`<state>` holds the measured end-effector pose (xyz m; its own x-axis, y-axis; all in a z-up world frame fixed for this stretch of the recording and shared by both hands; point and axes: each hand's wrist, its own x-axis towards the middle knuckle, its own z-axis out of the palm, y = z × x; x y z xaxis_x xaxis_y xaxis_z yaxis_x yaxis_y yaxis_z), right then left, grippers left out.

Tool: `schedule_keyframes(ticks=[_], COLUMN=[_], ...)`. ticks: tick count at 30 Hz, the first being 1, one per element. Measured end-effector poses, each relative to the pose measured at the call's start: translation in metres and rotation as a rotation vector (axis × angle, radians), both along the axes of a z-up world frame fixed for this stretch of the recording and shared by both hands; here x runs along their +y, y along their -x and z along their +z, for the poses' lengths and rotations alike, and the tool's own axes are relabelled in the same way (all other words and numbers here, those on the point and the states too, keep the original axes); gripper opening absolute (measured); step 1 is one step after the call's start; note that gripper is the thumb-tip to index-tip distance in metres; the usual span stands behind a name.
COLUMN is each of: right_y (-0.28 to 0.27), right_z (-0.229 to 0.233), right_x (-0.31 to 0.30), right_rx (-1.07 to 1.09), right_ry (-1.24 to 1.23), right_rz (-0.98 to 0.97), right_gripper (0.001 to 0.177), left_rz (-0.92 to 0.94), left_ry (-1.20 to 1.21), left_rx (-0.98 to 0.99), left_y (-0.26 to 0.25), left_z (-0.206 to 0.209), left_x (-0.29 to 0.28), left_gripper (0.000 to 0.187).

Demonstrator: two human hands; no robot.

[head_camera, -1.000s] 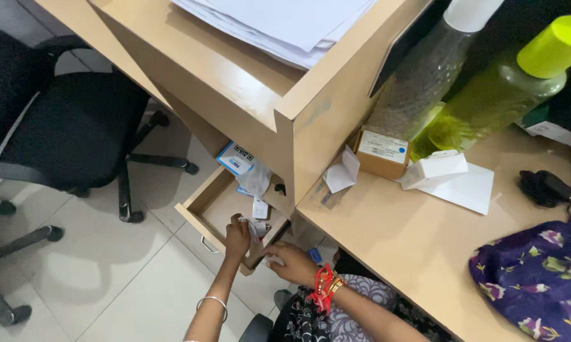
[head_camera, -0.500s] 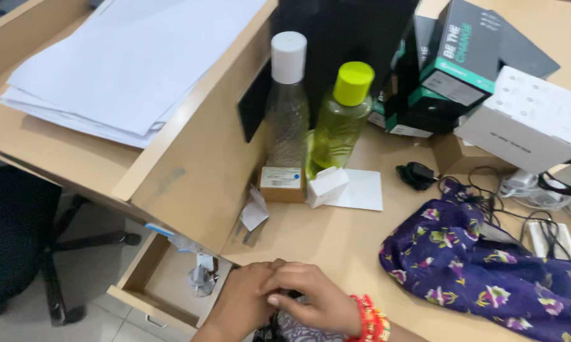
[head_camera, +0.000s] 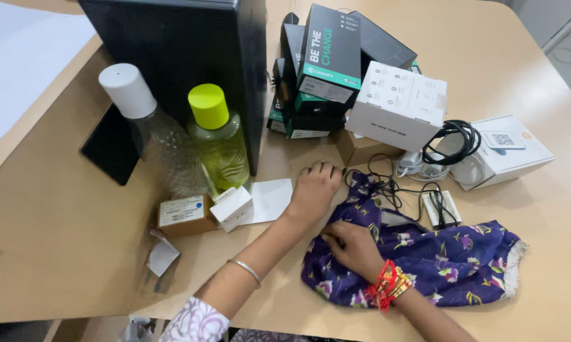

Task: The person organizes various cables and power adapters on a desk, coiling the cables by hand and placing them into a drawer.

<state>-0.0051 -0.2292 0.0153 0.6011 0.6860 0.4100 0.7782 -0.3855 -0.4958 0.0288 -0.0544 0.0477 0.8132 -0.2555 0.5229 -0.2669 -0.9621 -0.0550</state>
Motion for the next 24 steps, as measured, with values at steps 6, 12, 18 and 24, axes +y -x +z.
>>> schedule_keyframes(ticks=[6, 12, 18, 24], right_y=[0.014, 0.010, 0.010, 0.029], right_z=[-0.001, 0.009, 0.008, 0.040], right_x=[-0.006, -0.007, -0.006, 0.039], right_rx=[0.191, 0.208, 0.108, 0.111], right_ry=[-0.004, -0.045, -0.154, -0.169], right_rz=[0.161, 0.237, 0.176, 0.330], right_gripper=[0.008, 0.007, 0.013, 0.039], left_rz=[0.056, 0.084, -0.011, -0.033], left_ry=[0.164, 0.365, 0.732, 0.989], left_rx=[0.260, 0.439, 0.469, 0.538], left_y=[-0.050, -0.013, 0.063, 0.203], left_z=[-0.043, -0.010, 0.045, 0.069], left_x=[0.011, 0.019, 0.033, 0.069], left_gripper=[0.051, 0.057, 0.059, 0.053])
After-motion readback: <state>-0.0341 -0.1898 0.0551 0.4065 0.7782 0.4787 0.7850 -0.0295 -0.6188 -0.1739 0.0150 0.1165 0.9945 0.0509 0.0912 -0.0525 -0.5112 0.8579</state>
